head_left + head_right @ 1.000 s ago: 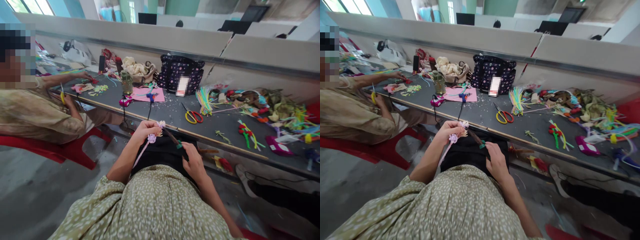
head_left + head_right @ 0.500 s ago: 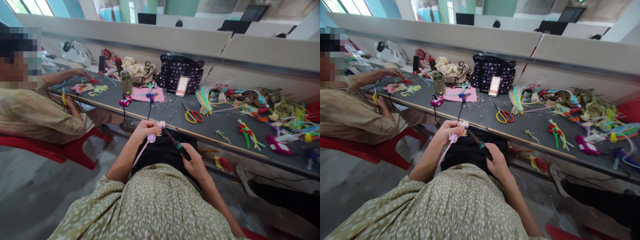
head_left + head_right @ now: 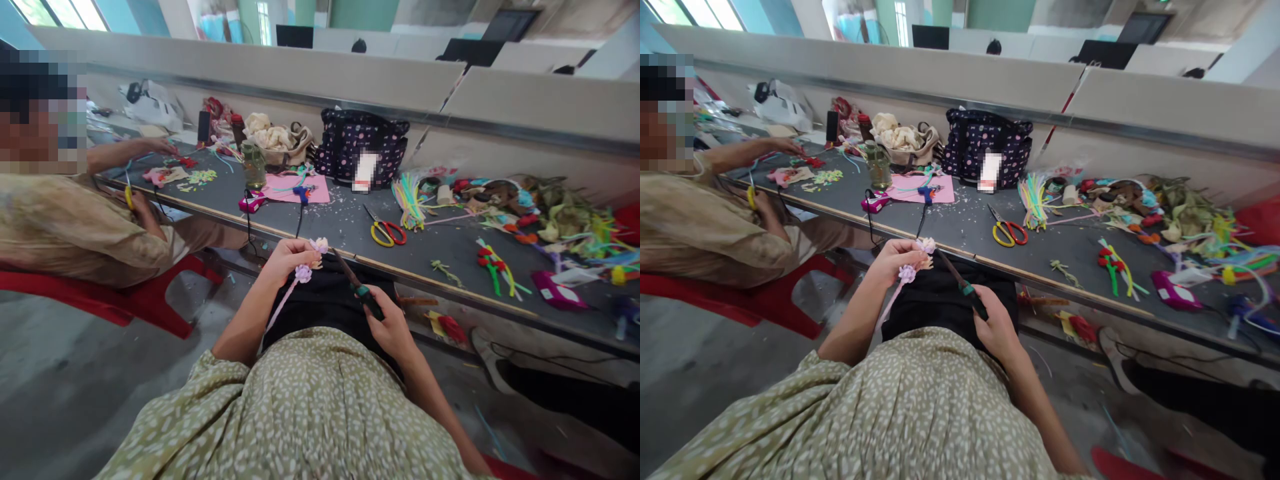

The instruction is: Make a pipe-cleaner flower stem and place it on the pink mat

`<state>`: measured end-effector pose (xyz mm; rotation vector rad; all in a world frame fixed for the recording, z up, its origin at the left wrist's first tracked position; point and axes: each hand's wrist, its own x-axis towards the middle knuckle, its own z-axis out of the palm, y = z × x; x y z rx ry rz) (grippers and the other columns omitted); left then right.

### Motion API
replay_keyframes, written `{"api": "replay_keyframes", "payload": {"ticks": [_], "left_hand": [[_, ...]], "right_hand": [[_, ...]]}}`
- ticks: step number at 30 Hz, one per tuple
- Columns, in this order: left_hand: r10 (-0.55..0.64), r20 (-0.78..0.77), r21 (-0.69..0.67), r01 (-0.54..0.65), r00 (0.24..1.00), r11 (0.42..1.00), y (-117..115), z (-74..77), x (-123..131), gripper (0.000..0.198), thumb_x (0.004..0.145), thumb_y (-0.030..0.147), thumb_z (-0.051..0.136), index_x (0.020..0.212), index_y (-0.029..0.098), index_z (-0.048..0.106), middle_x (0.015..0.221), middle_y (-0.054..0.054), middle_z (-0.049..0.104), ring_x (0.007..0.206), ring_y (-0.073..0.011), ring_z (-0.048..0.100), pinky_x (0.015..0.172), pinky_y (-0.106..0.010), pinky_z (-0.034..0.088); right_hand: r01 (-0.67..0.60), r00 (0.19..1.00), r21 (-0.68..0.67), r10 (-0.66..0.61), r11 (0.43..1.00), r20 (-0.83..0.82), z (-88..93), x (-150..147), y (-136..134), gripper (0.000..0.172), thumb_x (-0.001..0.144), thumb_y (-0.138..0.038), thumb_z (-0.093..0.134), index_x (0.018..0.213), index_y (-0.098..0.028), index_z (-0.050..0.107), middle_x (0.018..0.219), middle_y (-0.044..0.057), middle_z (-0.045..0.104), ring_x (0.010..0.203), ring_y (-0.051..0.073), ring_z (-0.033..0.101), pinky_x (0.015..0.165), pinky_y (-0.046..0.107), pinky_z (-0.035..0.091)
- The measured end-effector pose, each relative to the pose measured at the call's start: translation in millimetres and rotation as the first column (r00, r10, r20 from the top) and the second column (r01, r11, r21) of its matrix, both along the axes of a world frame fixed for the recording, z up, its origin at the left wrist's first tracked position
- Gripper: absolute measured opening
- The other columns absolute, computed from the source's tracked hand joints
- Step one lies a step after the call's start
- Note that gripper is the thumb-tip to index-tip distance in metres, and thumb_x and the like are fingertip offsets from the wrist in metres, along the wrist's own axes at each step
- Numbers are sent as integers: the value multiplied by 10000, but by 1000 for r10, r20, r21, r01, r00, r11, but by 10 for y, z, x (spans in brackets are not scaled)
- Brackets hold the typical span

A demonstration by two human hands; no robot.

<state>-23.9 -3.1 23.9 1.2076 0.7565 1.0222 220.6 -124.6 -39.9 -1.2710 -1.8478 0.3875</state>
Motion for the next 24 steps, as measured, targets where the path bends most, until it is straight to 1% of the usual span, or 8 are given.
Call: {"api": "replay_keyframes", "payload": {"ticks": [5,10,17,24], "left_hand": [[25,-15,11,-25,1000,1000,-6,-14,6,248,622,348,847,617,148,700,543,-6,614,485,-88,495,512,-241,361],[34,-52,65,-31,998,997,-20,-3,6,250,641,347,834,604,146,689,550,-5,614,500,-85,489,518,-236,352],[50,-151,147,-27,987,989,-41,13,-1,245,685,345,808,615,148,679,564,2,605,513,-79,470,522,-229,336],[71,-204,185,-33,976,982,-51,15,4,260,688,369,797,627,146,678,554,10,582,506,-81,453,517,-229,331]], "right_hand": [[4,996,133,-16,991,89,-20,34,20,518,815,-34,476,1288,-240,526,1250,116,638,1192,251,608,1039,431,496],[-10,987,210,-24,978,159,-15,52,32,553,778,-20,480,1292,-220,521,1254,146,631,1197,277,598,1027,468,506],[-2,978,229,-47,973,206,41,54,11,558,778,-27,470,1295,-229,526,1247,146,634,1181,293,606,1001,495,522],[-6,975,199,-38,980,218,21,87,1,579,770,-26,476,1310,-231,518,1257,146,621,1188,302,594,1019,517,506]]}}
